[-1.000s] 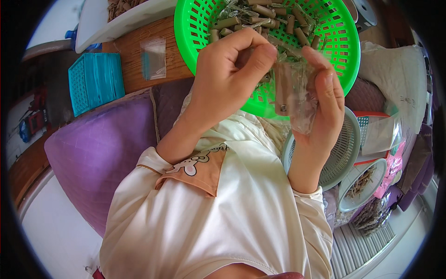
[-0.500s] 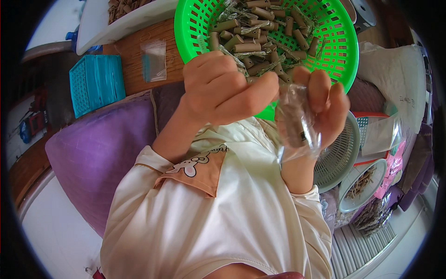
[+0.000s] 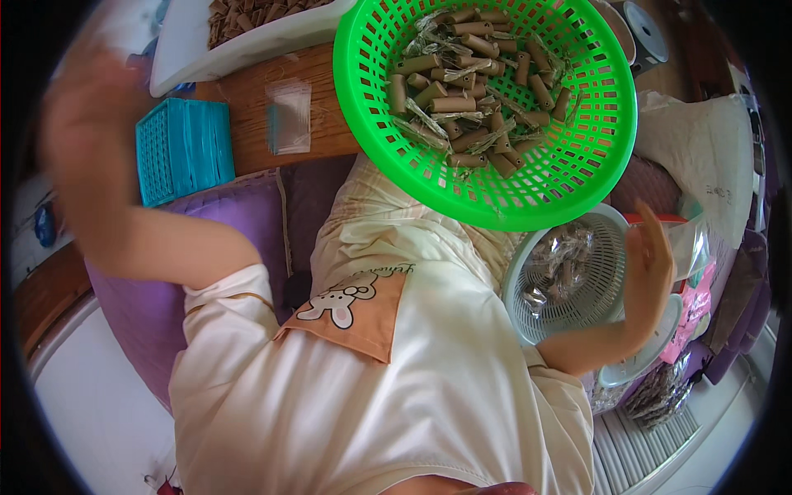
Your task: The person transfers cylindrical items by hand from a green basket into small plastic bags.
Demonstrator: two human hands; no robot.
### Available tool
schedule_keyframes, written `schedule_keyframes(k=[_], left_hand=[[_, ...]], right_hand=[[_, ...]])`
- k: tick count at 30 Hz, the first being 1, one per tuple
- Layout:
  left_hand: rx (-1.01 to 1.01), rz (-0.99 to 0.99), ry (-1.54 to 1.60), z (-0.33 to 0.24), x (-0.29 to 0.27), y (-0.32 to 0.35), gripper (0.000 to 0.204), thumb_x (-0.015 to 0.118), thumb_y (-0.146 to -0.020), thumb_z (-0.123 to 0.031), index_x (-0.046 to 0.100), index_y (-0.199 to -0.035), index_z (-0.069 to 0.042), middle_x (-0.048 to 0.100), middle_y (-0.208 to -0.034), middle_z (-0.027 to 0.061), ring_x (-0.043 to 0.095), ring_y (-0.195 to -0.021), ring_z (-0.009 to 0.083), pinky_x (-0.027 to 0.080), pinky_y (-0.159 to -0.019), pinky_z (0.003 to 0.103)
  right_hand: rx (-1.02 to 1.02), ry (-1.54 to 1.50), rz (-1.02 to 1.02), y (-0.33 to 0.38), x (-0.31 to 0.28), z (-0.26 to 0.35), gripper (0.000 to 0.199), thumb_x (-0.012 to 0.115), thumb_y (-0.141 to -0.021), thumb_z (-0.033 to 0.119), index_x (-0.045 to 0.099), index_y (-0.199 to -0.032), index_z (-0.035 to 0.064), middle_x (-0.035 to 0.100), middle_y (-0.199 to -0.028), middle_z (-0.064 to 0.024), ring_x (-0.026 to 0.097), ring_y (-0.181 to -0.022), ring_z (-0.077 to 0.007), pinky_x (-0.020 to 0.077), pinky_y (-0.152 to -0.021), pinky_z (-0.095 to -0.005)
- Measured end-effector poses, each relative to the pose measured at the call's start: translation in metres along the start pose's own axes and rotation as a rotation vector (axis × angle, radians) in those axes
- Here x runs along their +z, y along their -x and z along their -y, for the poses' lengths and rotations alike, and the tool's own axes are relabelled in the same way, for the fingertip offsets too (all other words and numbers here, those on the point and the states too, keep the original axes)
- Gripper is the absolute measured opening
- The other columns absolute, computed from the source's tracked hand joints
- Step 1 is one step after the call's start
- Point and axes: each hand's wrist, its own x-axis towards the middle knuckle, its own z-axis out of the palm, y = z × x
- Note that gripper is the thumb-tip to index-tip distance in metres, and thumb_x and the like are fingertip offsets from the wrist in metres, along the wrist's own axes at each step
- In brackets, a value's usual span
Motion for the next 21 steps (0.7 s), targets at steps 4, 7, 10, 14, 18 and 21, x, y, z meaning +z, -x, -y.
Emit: schedule_keyframes(k=[4,7,10,14,18,21], left_hand=[[0.083,0.776,0.477,-0.015,0.055,0.014,0.046,0.057,-0.077,-0.027,0.046,-0.112,0.0,0.057,-0.098,0.0137,0.055,-0.088,0.0244,0.041,-0.078,0.033],[-0.393,0.625,0.167,0.005,0.109,0.027,0.042,0.056,-0.076,-0.021,0.045,-0.112,-0.001,0.057,-0.099,0.0175,0.056,-0.085,0.0304,0.043,-0.076,0.034],[-0.474,0.411,-0.122,0.046,0.161,0.062,0.039,0.058,-0.075,-0.019,0.047,-0.106,0.0,0.058,-0.091,0.0197,0.055,-0.083,0.0365,0.043,-0.074,0.039],[-0.495,0.156,-0.146,0.08,0.195,0.08,0.041,0.063,-0.069,-0.018,0.049,-0.104,-0.002,0.059,-0.082,0.0171,0.057,-0.082,0.0322,0.044,-0.071,0.038],[-0.685,0.249,0.066,0.082,0.193,0.069,0.044,0.069,-0.062,-0.019,0.05,-0.099,-0.002,0.06,-0.077,0.0124,0.058,-0.076,0.0299,0.045,-0.066,0.037],[-0.716,0.256,0.059,0.081,0.192,0.066,0.044,0.071,-0.06,-0.018,0.051,-0.096,-0.002,0.06,-0.078,0.0112,0.059,-0.073,0.0286,0.045,-0.064,0.036]], right_hand=[[-0.327,-0.14,0.352,-0.054,0.043,0.042,0.025,0.054,-0.078,0.01,0.055,-0.103,0.0042,0.058,-0.081,-0.014,0.056,-0.067,-0.0244,0.0438,-0.064,-0.0308],[-0.514,0.01,0.493,-0.083,0.073,0.054,0.023,0.047,-0.083,0.01,0.054,-0.105,0.0062,0.056,-0.068,-0.0131,0.055,-0.062,-0.0221,0.0421,-0.06,-0.0312],[-0.568,0.02,0.521,-0.107,0.101,0.074,0.022,0.045,-0.083,0.012,0.055,-0.103,0.0065,0.057,-0.071,-0.0152,0.055,-0.064,-0.027,0.0422,-0.061,-0.0362],[-0.794,0.121,0.322,-0.132,0.142,0.087,0.022,0.048,-0.08,0.014,0.056,-0.099,0.006,0.059,-0.078,-0.0172,0.056,-0.074,-0.0327,0.0437,-0.066,-0.0402],[-0.659,0.382,0.432,-0.143,0.161,0.094,0.021,0.051,-0.077,0.015,0.057,-0.094,0.0045,0.059,-0.081,-0.018,0.055,-0.079,-0.0337,0.0441,-0.07,-0.0408],[-0.631,0.455,0.51,-0.144,0.163,0.093,0.021,0.053,-0.074,0.015,0.057,-0.091,0.0032,0.059,-0.081,-0.0182,0.056,-0.08,-0.0328,0.0438,-0.07,-0.0408]])
